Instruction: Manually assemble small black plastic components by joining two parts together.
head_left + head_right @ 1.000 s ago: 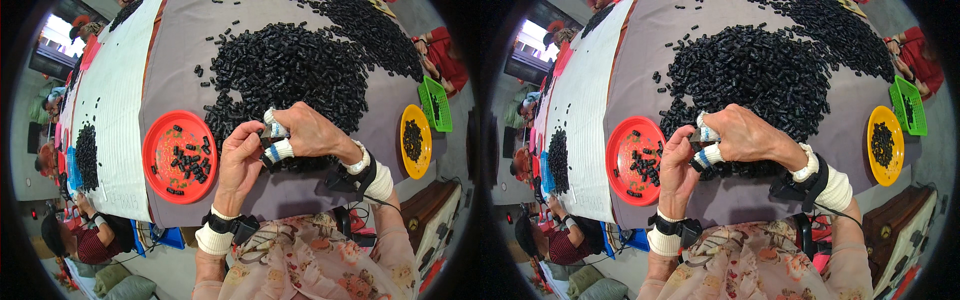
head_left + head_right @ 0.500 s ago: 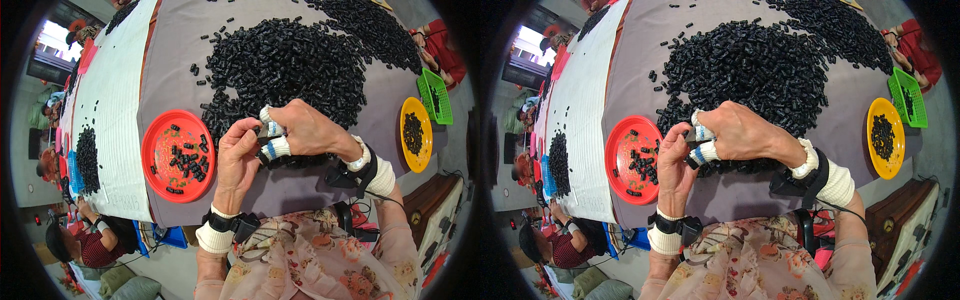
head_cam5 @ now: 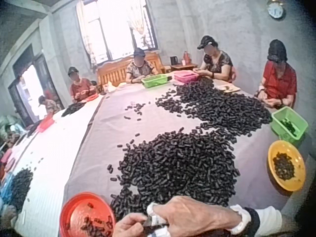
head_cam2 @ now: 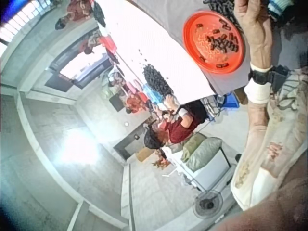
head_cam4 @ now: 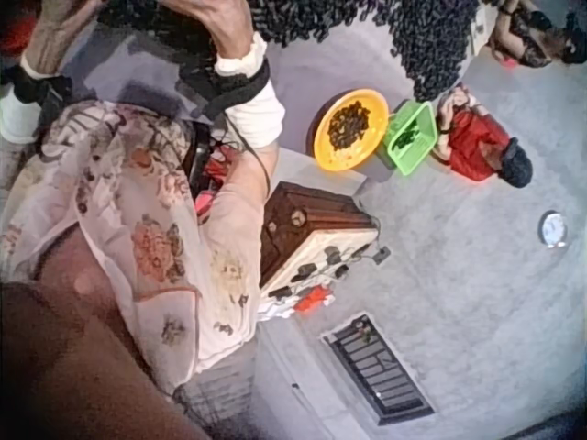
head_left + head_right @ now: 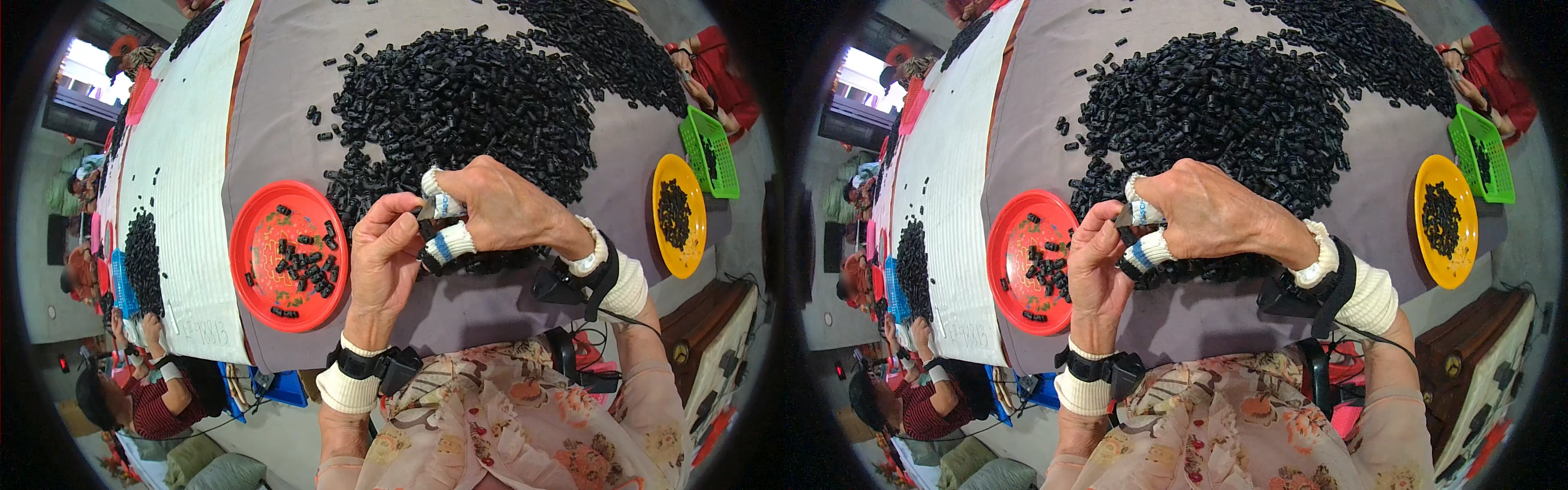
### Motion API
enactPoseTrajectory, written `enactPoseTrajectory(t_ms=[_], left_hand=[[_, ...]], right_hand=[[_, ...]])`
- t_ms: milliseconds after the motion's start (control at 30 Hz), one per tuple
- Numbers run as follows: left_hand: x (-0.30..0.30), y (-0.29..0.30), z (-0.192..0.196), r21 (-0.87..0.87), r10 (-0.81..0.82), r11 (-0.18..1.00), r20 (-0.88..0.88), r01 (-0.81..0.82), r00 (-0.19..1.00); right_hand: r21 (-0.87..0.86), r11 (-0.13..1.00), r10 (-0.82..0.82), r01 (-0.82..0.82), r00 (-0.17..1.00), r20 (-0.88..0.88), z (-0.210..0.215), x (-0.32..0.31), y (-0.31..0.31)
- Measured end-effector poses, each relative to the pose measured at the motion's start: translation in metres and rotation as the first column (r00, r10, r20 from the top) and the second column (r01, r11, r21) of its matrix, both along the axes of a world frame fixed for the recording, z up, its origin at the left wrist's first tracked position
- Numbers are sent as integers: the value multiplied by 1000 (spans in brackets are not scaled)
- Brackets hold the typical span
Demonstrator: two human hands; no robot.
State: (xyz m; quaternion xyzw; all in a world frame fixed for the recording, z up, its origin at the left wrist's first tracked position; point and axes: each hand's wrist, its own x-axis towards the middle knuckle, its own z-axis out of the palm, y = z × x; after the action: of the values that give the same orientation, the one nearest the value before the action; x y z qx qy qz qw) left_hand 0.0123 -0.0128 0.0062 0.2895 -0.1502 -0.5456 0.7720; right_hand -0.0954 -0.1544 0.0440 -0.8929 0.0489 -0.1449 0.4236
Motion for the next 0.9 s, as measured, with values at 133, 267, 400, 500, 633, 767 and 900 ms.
enactPoseTrajectory(t_ms=[133, 267, 400, 500, 633, 767, 900], left_hand=[[0, 1, 3, 35, 24, 999, 46, -26, 999], [0, 1, 3, 29, 8, 1000, 42, -10, 999], [-1, 2, 1, 31, 7, 999, 4, -7, 1000], [-2, 1, 4, 36, 13, 999, 20, -13, 1000], [-2, 1, 2, 18, 2, 1000, 60, -3, 998], [-3, 1, 4, 21, 1, 1000, 44, -2, 999], [-4, 1, 4, 26, 3, 1000, 21, -3, 1000]], right_hand=[[-35, 999, -5, 5, 1000, 9, -1, 1, 1], [-39, 999, -7, 7, 1000, -16, 1, -1, 1], [32, 999, 24, -21, 995, -99, 6, -1, 2], [9, 1000, 19, -19, 995, -103, 5, -2, 3], [-19, 1000, 18, -20, 997, -72, 0, -3, 2], [5, 1000, 24, -24, 997, -68, 5, -4, 3], [10, 1000, 24, -23, 997, -71, 4, -5, 2]])
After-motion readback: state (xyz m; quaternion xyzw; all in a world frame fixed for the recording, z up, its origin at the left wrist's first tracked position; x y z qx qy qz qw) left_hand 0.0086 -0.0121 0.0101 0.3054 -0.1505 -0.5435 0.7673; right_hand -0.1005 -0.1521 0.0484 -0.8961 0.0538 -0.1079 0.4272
